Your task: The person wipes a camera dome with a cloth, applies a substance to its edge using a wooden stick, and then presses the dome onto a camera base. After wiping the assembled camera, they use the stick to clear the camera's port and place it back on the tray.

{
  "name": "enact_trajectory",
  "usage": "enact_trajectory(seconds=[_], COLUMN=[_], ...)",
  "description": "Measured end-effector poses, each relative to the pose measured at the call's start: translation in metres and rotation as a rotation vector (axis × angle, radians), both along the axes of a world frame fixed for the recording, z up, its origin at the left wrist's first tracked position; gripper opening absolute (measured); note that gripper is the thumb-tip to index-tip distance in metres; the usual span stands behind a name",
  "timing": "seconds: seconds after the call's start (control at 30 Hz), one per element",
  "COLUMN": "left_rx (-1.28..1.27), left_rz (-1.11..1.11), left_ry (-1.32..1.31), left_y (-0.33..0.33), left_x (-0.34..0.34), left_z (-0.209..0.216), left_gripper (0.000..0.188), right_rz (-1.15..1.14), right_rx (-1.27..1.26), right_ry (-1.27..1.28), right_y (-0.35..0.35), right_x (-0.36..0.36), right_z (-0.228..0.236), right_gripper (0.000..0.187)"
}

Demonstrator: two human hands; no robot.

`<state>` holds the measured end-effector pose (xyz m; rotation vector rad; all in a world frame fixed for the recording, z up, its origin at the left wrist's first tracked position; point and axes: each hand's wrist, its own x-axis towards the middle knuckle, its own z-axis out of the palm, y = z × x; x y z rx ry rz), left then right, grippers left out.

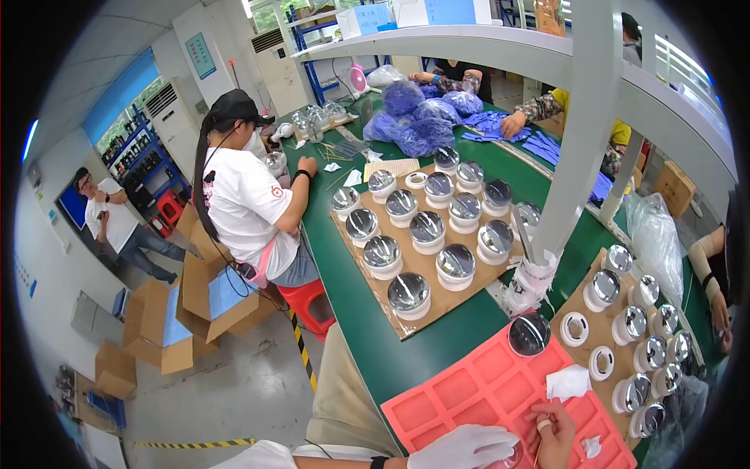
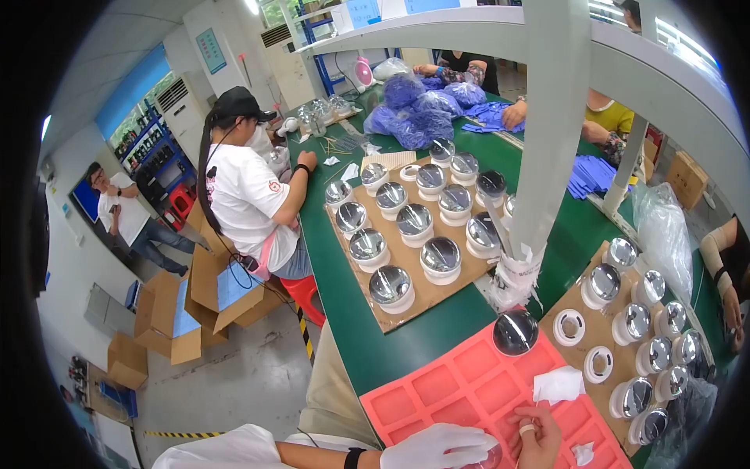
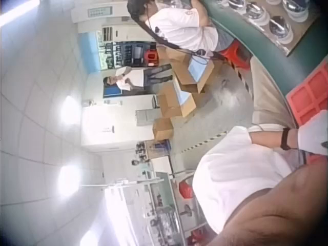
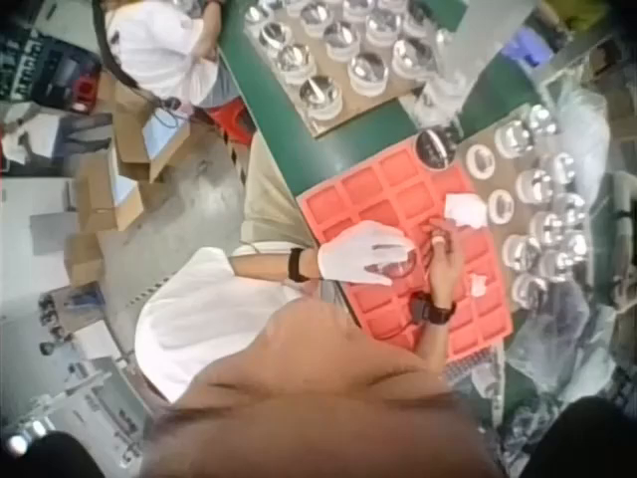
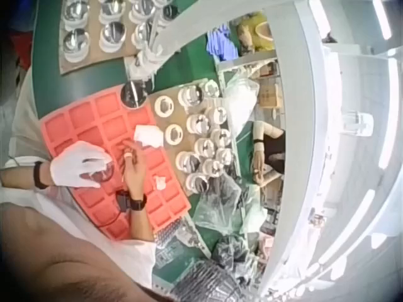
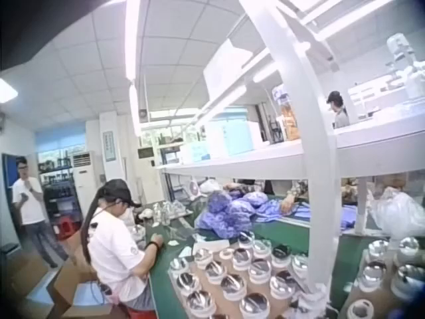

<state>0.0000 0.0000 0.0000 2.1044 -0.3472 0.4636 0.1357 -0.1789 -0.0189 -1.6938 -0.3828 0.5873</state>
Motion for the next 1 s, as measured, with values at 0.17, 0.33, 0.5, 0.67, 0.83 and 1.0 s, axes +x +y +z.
enact_trajectory(seconds=[0.17,0.33,0.5,0.67,0.83,1.0], left_rx=[0.121,0.097,0.101,0.093,0.072,-0.096], left_rz=[-0.002,-0.005,-0.039,0.023,0.097,0.073], left_ry=[-0.071,-0.077,0.023,0.212,0.058,0.152], left_y=[-0.005,-0.006,-0.005,-0.008,-0.004,-0.014], left_x=[0.002,0.002,0.009,0.004,0.002,-0.009], left_z=[0.005,-0.003,0.014,0.023,0.015,-0.006], left_gripper=[0.051,0.049,0.047,0.048,0.055,0.057], right_rz=[0.001,0.006,0.007,-0.006,0.012,0.045], right_rx=[0.004,0.012,-0.001,-0.051,-0.002,0.035], right_ry=[-0.042,-0.051,-0.069,0.114,0.039,0.016], right_y=[0.002,0.003,0.004,0.002,0.001,0.003], right_x=[-0.001,0.000,-0.001,-0.003,-0.003,-0.002], right_z=[0.009,0.009,0.007,0.013,0.006,0.008], right_gripper=[0.022,0.022,0.021,0.019,0.019,0.020])
